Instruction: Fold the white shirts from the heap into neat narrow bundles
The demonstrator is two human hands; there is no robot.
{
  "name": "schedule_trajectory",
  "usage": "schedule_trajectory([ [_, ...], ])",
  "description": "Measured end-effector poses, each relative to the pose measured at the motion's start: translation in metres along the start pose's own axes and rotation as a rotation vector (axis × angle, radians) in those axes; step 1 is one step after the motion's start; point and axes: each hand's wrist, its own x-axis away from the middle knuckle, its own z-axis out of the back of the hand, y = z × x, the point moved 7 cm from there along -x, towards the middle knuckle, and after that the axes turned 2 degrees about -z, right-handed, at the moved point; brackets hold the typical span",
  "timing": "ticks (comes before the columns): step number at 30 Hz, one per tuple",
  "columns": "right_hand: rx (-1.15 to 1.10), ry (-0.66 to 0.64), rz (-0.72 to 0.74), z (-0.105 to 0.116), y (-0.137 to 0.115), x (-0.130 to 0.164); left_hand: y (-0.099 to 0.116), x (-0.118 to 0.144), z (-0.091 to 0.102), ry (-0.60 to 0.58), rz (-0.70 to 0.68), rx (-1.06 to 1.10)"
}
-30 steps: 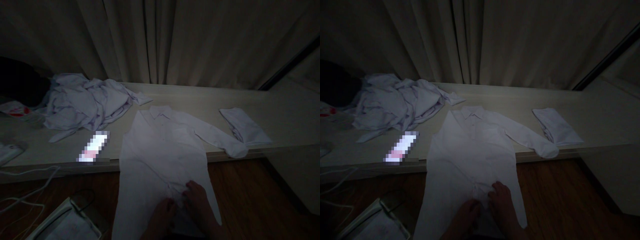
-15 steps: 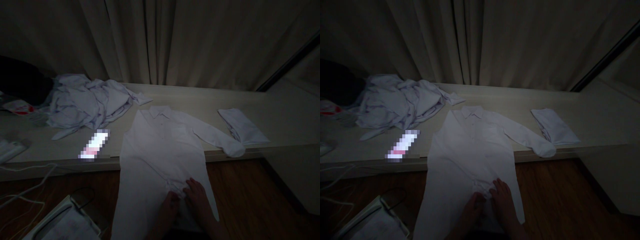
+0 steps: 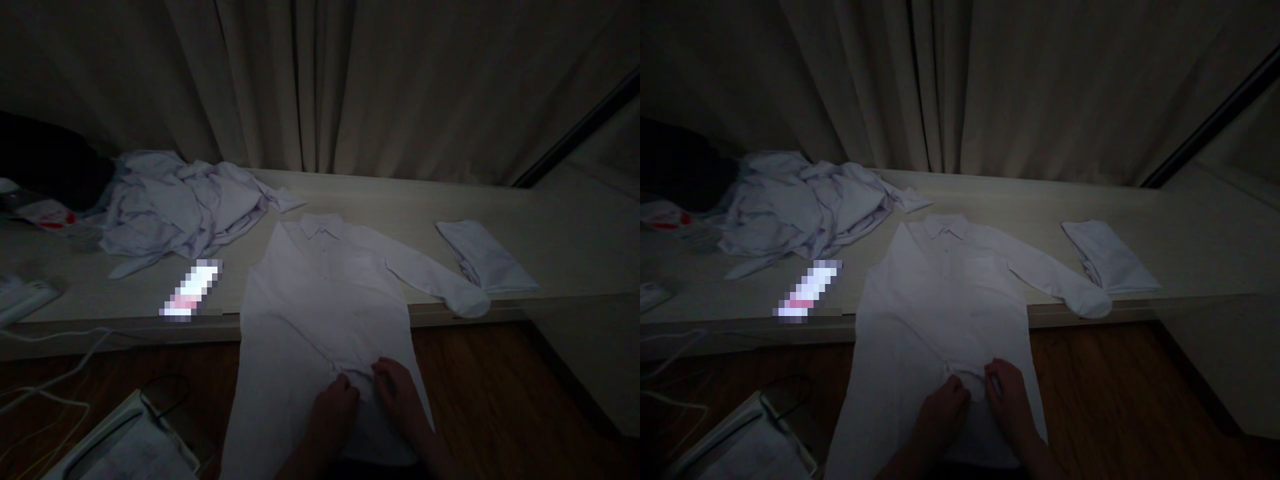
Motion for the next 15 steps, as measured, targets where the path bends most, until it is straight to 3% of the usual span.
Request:
schedule_trajectory([
  [2, -0.102, -0.003, -0.145, 0.005, 0.005, -0.003, 0.003, 0.000, 0.010, 0.079, -0.016, 0.191],
  [5, -0.248, -0.058, -0.257, 0.005, 0.003, -0.007, 0.000, -0.002, 0.019, 0.124, 0.073, 0.466],
  [11, -0.431, -0.046, -0.312, 0.005, -0.006, -0.014, -0.008, -0.015, 0.024, 0.183, 0.239, 0.920],
  [15, -0.491, -0.036, -0.335, 0.006, -0.006, -0.018, -0.010, -0.022, 0.023, 0.185, 0.304, 1.074],
])
